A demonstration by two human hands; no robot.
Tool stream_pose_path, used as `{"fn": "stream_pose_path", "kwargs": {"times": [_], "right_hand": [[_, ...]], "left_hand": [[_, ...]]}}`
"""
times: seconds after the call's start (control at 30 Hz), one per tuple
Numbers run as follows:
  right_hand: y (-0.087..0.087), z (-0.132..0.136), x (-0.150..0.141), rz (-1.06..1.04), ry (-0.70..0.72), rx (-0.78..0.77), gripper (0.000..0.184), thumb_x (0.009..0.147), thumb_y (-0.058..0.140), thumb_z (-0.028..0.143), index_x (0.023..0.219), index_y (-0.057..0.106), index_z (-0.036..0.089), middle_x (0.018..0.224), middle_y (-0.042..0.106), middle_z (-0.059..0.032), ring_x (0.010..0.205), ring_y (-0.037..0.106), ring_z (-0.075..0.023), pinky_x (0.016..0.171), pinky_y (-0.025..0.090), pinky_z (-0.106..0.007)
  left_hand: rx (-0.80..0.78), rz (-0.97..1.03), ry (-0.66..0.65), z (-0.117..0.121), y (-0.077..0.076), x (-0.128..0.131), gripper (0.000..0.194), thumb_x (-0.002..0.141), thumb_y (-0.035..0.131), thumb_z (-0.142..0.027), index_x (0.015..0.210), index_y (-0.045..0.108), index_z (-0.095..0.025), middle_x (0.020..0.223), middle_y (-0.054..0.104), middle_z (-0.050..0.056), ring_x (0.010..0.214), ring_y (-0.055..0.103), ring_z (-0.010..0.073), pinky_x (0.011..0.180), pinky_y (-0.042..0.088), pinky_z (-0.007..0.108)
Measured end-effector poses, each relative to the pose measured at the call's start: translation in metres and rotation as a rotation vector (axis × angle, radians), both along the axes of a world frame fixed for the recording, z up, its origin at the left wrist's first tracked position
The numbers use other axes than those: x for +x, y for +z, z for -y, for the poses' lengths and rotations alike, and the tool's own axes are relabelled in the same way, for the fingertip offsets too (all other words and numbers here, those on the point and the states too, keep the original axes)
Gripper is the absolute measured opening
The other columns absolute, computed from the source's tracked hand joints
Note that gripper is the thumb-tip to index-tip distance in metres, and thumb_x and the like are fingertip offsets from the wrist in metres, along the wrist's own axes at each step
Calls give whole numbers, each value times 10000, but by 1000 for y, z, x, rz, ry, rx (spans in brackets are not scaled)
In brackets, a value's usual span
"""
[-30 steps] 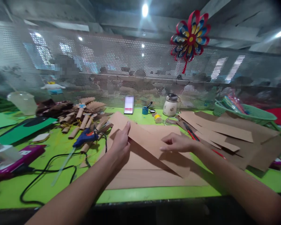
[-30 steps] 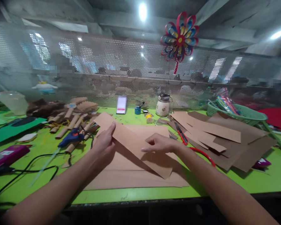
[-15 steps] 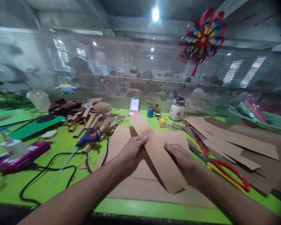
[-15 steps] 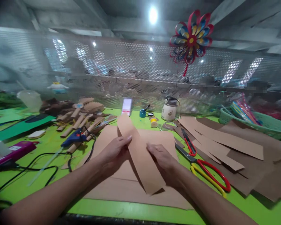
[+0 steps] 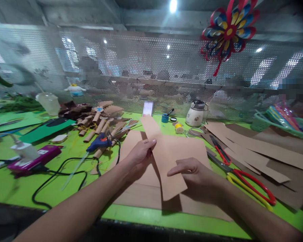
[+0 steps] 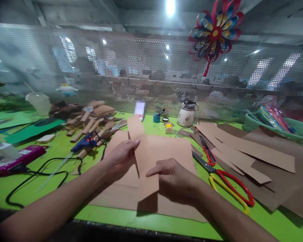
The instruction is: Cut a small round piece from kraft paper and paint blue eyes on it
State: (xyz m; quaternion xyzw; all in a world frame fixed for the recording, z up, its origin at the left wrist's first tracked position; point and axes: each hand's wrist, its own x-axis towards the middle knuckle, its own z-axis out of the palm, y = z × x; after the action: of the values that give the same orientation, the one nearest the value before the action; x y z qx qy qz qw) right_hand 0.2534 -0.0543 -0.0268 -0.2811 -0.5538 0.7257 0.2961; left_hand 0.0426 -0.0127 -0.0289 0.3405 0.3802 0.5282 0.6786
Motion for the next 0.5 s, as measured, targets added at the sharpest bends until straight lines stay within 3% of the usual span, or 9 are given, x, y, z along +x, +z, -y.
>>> {"fn": "stream_pose_path", "kwargs": {"times": [0.27, 0.37, 0.5], "right_hand": [[-22, -1, -1, -10, 47, -51, 138, 683, 782, 137, 814, 766, 174, 940, 695, -67, 835, 661, -200, 665, 478, -280], [-18, 0, -2, 43, 63, 57, 114, 698, 728, 105, 775, 754, 185, 924, 702, -54, 820, 642, -182, 637, 462, -251], [-7, -1, -1, 140, -62, 241, 118, 674, 701, 84, 726, 721, 188, 854, 691, -40, 785, 618, -175, 612, 458, -241]], "left_hand": [[-19, 95, -12, 8, 8, 0, 314, 947, 601, -377, 1181, 605, -167, 1205, 620, 97, 1026, 632, 222, 874, 549, 430], [-14, 129, 15, 6, 11, -1, 313, 951, 594, -378, 1189, 603, -176, 1211, 620, 95, 1029, 632, 222, 880, 548, 437], [53, 175, 144, -3, 12, -8, 317, 945, 609, -354, 1202, 593, -169, 1207, 618, 91, 1023, 633, 222, 867, 553, 428]]}}
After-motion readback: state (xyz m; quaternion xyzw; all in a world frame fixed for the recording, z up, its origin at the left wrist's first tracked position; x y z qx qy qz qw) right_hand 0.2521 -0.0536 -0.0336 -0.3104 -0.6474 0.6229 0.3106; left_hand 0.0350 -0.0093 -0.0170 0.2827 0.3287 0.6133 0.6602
